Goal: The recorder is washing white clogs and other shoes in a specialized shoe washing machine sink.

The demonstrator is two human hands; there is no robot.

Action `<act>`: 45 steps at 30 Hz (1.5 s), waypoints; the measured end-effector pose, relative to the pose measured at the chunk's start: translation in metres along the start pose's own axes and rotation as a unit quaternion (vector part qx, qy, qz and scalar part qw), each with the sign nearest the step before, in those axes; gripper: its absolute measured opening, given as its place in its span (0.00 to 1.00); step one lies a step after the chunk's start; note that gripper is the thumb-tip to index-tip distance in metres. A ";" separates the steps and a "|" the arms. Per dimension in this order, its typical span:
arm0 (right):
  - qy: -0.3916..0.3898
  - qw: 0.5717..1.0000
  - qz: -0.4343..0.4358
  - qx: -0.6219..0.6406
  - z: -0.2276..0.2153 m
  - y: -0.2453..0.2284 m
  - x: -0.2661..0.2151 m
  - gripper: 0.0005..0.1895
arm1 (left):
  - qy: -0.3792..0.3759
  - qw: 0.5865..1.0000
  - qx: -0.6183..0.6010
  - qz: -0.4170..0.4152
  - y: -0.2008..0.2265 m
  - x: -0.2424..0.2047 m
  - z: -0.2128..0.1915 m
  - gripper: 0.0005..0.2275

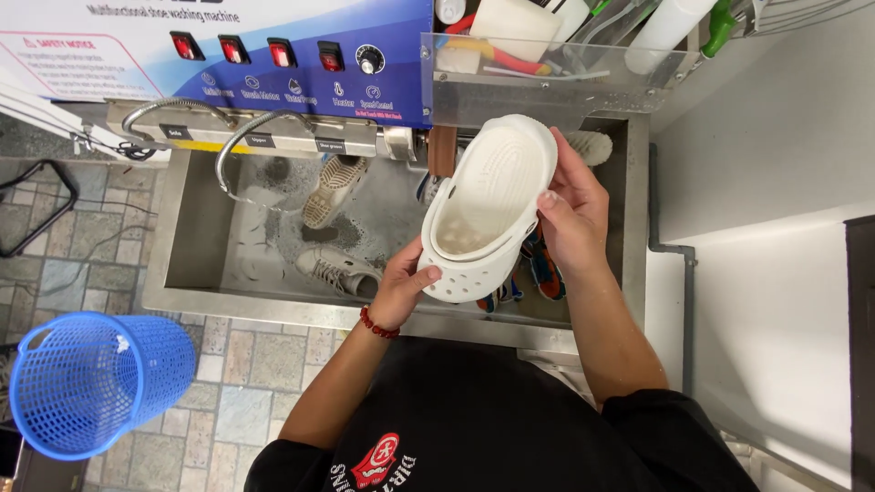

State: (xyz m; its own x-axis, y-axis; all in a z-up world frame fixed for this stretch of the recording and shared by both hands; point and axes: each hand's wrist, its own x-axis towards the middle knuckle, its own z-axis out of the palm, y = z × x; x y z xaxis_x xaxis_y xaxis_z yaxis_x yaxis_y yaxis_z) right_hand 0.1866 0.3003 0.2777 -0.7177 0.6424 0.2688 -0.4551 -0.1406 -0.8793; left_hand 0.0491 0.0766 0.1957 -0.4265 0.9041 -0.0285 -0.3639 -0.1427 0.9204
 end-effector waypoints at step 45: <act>0.290 0.923 0.190 0.167 -0.223 0.176 0.031 0.33 | 0.271 0.912 0.143 -0.273 -0.108 -0.055 -0.138 0.17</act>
State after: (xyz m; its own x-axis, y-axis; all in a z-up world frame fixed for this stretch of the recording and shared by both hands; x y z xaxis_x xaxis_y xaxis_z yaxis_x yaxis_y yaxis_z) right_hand 0.2019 0.4636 0.0430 -0.5006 0.7803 -0.3749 -0.4356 -0.6013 -0.6698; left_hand -0.0028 -0.0131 0.0437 -0.6203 0.4660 -0.6310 -0.4477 0.4502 0.7726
